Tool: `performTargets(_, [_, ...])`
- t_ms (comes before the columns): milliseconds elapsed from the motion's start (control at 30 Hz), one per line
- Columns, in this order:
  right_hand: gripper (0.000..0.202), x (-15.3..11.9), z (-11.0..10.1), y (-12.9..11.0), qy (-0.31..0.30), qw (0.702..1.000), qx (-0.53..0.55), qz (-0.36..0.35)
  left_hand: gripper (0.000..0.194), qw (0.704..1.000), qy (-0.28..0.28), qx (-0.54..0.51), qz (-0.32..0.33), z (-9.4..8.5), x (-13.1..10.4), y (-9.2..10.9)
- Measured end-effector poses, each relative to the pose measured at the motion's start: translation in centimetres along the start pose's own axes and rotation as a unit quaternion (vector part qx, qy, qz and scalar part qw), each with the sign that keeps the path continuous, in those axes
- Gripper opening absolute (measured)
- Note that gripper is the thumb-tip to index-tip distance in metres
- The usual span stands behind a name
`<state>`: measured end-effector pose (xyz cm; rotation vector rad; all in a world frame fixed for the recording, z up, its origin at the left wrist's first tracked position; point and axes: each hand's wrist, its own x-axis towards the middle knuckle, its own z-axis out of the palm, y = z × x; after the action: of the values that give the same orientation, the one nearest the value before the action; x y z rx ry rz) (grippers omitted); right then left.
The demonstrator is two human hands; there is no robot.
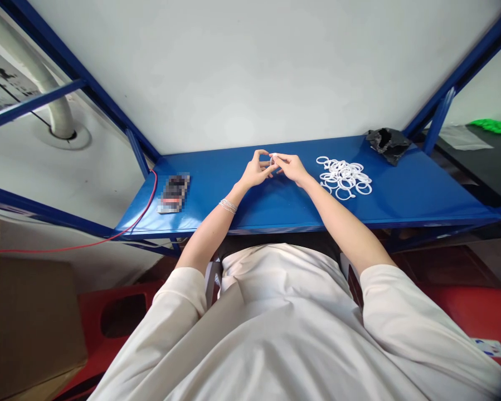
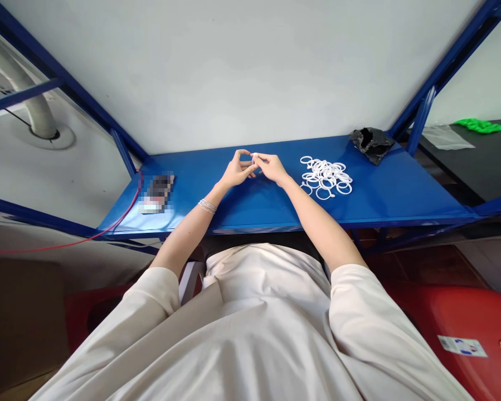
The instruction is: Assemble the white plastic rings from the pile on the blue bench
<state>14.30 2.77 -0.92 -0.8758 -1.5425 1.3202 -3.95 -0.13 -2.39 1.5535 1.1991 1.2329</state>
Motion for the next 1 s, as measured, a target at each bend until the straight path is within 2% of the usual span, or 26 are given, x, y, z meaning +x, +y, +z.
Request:
performTargets(233, [0.026, -0.6, 0.4, -1.3, -0.057, 0.992, 0.083, 0.071, 0.056, 0.998, 0.012, 0.062, 0.010, 0.4, -0.1, 0.5])
performTargets(400, [0.027, -0.2, 0.9, -1.2, 0.014, 0.994, 0.091, 0.057, 0.063, 0.993, 0.024, 0.115, 0.014, 0.5, -0.4, 1.2])
performTargets(500, [0.030, 0.1, 0.9, -1.2, 0.050, 0.993, 0.066, 0.082, 0.062, 0.987, 0.032, 0.155, 0.000, 0.1, -0.4, 1.2])
performTargets(733, [0.051, -0.1, 0.2, -2.3, 0.065, 0.985, 0.111, 0.115, 0.044, 0.981, 0.033, 0.189, 0.009, -0.4, -0.2, 0.7])
performTargets(1000, [0.049, -0.6, 0.1, -3.0, 0.059, 0.984, 0.076, 0.149, 0.033, 0.980, -0.011, 0.199, 0.014, -0.4, -0.2, 0.6])
